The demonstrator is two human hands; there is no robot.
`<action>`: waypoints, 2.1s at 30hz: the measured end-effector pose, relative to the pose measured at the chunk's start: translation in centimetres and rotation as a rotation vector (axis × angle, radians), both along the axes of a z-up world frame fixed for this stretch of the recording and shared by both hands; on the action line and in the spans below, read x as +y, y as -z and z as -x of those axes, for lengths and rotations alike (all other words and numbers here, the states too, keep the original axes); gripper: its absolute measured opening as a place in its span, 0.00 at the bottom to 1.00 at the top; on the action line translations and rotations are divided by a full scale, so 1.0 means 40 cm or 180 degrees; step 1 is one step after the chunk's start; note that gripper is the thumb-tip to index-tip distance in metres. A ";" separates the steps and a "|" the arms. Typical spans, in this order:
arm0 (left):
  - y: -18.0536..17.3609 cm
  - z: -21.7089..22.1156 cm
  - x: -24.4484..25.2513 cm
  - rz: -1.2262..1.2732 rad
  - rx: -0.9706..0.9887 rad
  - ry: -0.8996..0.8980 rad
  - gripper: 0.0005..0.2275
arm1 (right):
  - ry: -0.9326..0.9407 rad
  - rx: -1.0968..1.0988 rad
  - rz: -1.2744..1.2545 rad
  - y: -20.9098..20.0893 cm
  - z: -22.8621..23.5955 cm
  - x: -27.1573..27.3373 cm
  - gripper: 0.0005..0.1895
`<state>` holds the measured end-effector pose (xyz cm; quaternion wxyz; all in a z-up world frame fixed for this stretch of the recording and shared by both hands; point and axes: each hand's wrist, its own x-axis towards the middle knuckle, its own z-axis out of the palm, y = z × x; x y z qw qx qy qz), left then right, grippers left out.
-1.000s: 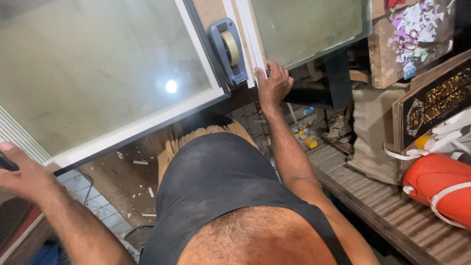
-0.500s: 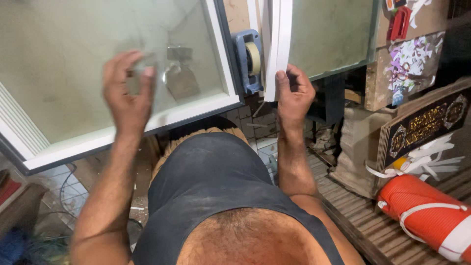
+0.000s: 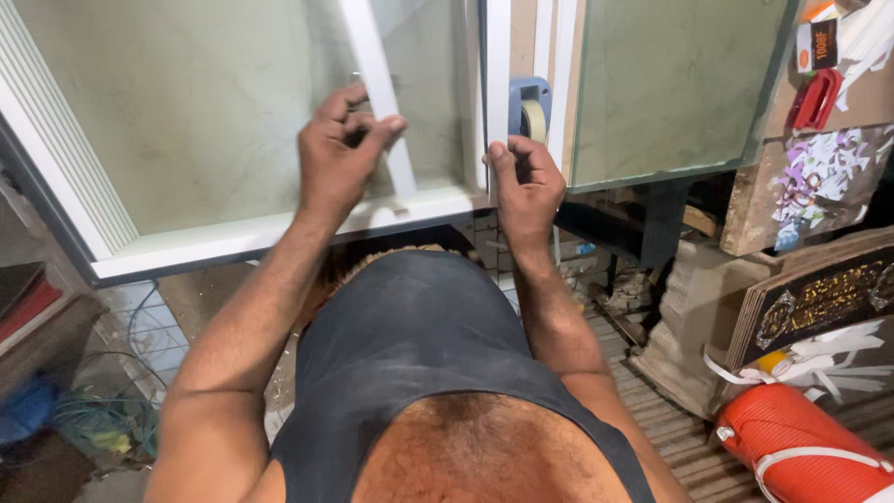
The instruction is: The person applies white tape along the edges of a rectangular glass frame. They repeatedly measure, cut, and press tape segments onto the frame's perimeter, adjusting the frame's position as needed.
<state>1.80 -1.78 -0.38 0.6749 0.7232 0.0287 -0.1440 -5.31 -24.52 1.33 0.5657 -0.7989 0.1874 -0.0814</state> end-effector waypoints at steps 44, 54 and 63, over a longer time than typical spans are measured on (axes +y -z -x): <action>0.118 0.047 -0.137 -0.2945 -0.3463 0.1843 0.18 | -0.1377 -0.0639 0.3241 0.173 0.203 -0.119 0.31; 0.137 0.052 -0.142 -0.3158 -0.3622 0.1817 0.17 | 0.0139 0.0319 0.0543 0.254 0.188 -0.221 0.13; 0.105 0.043 -0.144 -0.2903 -0.3337 0.1922 0.19 | 0.0426 0.0455 -0.0204 0.269 0.170 -0.222 0.13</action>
